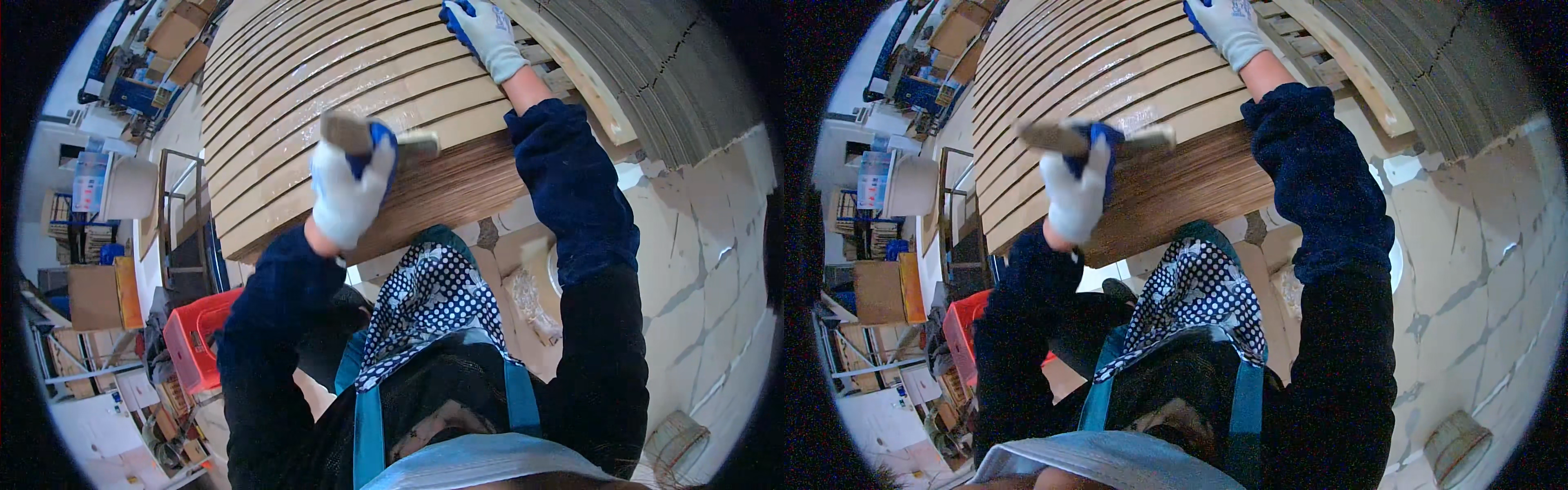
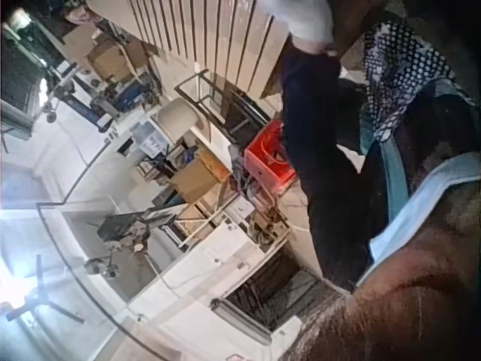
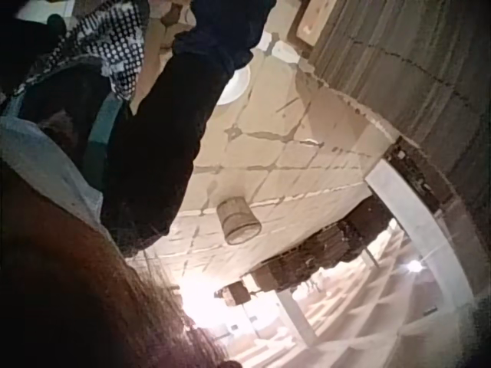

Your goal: Applying glue to the edges of curved corrugated cardboard sheets using a handheld brush.

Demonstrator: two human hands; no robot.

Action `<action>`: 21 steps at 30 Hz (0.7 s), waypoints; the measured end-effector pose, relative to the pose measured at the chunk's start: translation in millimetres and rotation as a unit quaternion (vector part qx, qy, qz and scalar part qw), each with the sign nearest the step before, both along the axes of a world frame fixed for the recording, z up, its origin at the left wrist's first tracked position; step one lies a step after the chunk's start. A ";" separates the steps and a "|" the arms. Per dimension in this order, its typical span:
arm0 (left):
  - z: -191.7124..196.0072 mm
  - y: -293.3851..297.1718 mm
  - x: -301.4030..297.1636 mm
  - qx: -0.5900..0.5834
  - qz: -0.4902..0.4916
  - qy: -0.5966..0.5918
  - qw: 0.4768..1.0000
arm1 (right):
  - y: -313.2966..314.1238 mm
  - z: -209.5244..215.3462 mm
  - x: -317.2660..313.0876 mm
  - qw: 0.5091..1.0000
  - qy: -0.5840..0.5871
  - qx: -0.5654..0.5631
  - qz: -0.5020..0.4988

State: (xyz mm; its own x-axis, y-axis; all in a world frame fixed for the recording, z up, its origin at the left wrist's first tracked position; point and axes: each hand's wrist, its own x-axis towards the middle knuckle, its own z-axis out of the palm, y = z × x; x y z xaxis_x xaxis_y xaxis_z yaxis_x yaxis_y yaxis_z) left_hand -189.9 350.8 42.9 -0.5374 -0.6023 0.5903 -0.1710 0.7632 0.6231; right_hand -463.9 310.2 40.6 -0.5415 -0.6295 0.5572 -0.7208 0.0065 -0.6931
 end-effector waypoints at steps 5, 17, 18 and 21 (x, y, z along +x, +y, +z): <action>17.7 19.6 41.0 -0.013 0.026 0.026 0.999 | -6.3 -10.6 -3.0 0.999 -0.019 -0.022 0.029; -11.9 13.1 102.2 0.118 0.068 0.189 0.972 | -10.5 -21.0 -2.3 0.971 -0.160 -0.085 0.159; -7.0 14.4 105.8 0.124 0.058 0.186 0.973 | -11.1 -22.1 -3.5 0.969 -0.176 -0.068 0.160; 17.0 3.4 99.1 0.142 0.039 0.177 0.973 | -15.8 -25.2 -6.7 0.964 -0.210 -0.027 0.159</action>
